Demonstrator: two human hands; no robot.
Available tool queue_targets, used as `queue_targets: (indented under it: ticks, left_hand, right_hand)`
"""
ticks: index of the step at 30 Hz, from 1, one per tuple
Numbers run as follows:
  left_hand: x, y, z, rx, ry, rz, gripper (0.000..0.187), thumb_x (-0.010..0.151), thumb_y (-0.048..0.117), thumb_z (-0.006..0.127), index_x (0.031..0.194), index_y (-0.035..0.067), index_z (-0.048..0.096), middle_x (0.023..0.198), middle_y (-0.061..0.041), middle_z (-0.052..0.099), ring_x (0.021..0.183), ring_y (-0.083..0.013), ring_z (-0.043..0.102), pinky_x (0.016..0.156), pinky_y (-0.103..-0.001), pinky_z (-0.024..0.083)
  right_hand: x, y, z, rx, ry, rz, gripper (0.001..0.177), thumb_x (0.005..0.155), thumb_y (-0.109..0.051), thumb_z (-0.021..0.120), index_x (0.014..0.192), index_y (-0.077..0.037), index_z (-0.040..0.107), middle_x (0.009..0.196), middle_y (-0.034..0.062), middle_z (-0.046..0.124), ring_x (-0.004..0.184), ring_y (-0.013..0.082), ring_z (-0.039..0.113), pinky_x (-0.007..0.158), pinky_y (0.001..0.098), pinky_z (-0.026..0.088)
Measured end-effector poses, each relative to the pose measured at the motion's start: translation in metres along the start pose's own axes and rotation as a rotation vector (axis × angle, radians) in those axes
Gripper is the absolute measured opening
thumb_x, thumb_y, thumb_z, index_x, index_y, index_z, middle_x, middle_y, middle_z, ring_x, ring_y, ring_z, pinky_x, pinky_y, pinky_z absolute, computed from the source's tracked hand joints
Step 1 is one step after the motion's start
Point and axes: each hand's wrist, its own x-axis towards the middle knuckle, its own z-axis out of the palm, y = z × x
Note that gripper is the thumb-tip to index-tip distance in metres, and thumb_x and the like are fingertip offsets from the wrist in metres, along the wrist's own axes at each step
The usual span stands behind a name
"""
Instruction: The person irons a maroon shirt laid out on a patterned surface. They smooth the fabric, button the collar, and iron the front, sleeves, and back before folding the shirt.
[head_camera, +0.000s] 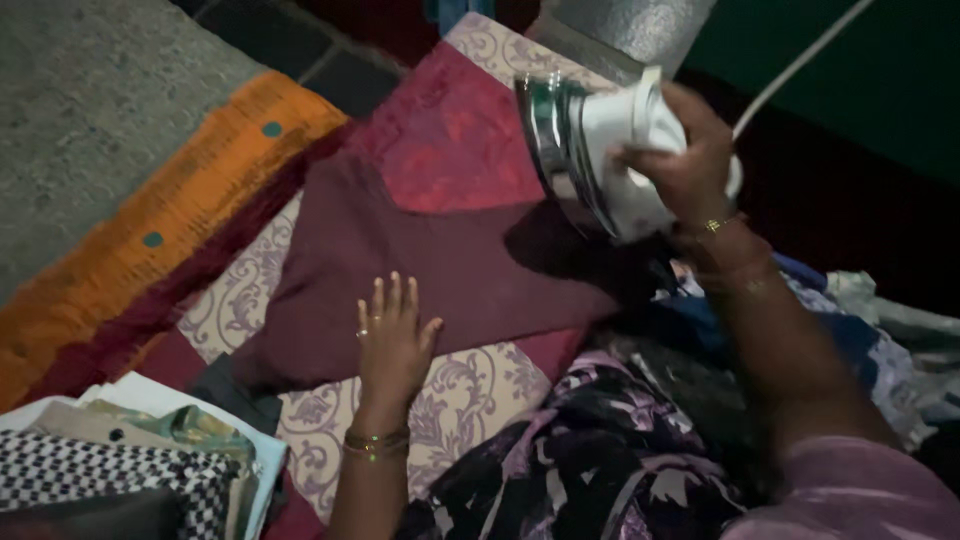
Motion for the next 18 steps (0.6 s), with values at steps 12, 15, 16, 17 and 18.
queue_targets:
  ticks: [12, 15, 16, 17, 18]
  left_hand:
    - [0.005, 0.002, -0.01, -0.025, -0.04, -0.015, 0.072, 0.093, 0.043, 0.061, 0.15, 0.002, 0.043, 0.158, -0.022, 0.037, 0.148, -0.0415, 0.027, 0.119, -0.058, 0.019]
    - [0.004, 0.001, -0.008, -0.014, -0.045, -0.009, 0.072, 0.093, 0.043, 0.061, 0.15, 0.003, 0.043, 0.158, -0.022, 0.036, 0.148, -0.0409, 0.026, 0.118, -0.058, 0.019]
    - [0.004, 0.001, -0.006, -0.006, -0.053, -0.019, 0.072, 0.093, 0.043, 0.061, 0.15, 0.003, 0.042, 0.159, -0.021, 0.036, 0.149, -0.0403, 0.026, 0.119, -0.058, 0.018]
    - [0.004, 0.001, -0.005, -0.001, -0.056, -0.027, 0.073, 0.092, 0.043, 0.061, 0.15, 0.003, 0.042, 0.159, -0.021, 0.036, 0.149, -0.0397, 0.026, 0.119, -0.058, 0.018]
    - [0.005, 0.001, -0.004, -0.01, -0.052, -0.024, 0.073, 0.092, 0.043, 0.061, 0.15, 0.003, 0.043, 0.159, -0.021, 0.036, 0.149, -0.0394, 0.025, 0.119, -0.057, 0.018]
  right_hand:
    - [0.072, 0.082, 0.191, 0.639, 0.356, 0.094, 0.076, 0.088, -0.021, 0.094, 0.146, -0.002, 0.05, 0.135, 0.0069, 0.062, 0.123, 0.0176, 0.064, 0.103, 0.0356, 0.062]
    - [0.064, 0.098, 0.206, 0.607, 0.416, 0.004, 0.068, 0.093, -0.022, 0.091, 0.146, -0.004, 0.051, 0.133, 0.0068, 0.063, 0.122, 0.0177, 0.064, 0.102, 0.0348, 0.06]
    - [0.059, 0.102, 0.21, 0.592, 0.42, -0.021, 0.064, 0.096, -0.023, 0.09, 0.144, -0.005, 0.052, 0.13, 0.0073, 0.064, 0.119, 0.0177, 0.065, 0.102, 0.0339, 0.059]
    - [0.057, 0.105, 0.212, 0.576, 0.423, -0.051, 0.06, 0.098, -0.024, 0.089, 0.143, -0.005, 0.053, 0.128, 0.0078, 0.065, 0.117, 0.0177, 0.066, 0.101, 0.033, 0.058]
    - [0.053, 0.107, 0.213, 0.647, 0.445, 0.039, 0.064, 0.096, -0.026, 0.088, 0.143, -0.005, 0.051, 0.12, 0.008, 0.065, 0.106, 0.0177, 0.064, 0.091, 0.0331, 0.056]
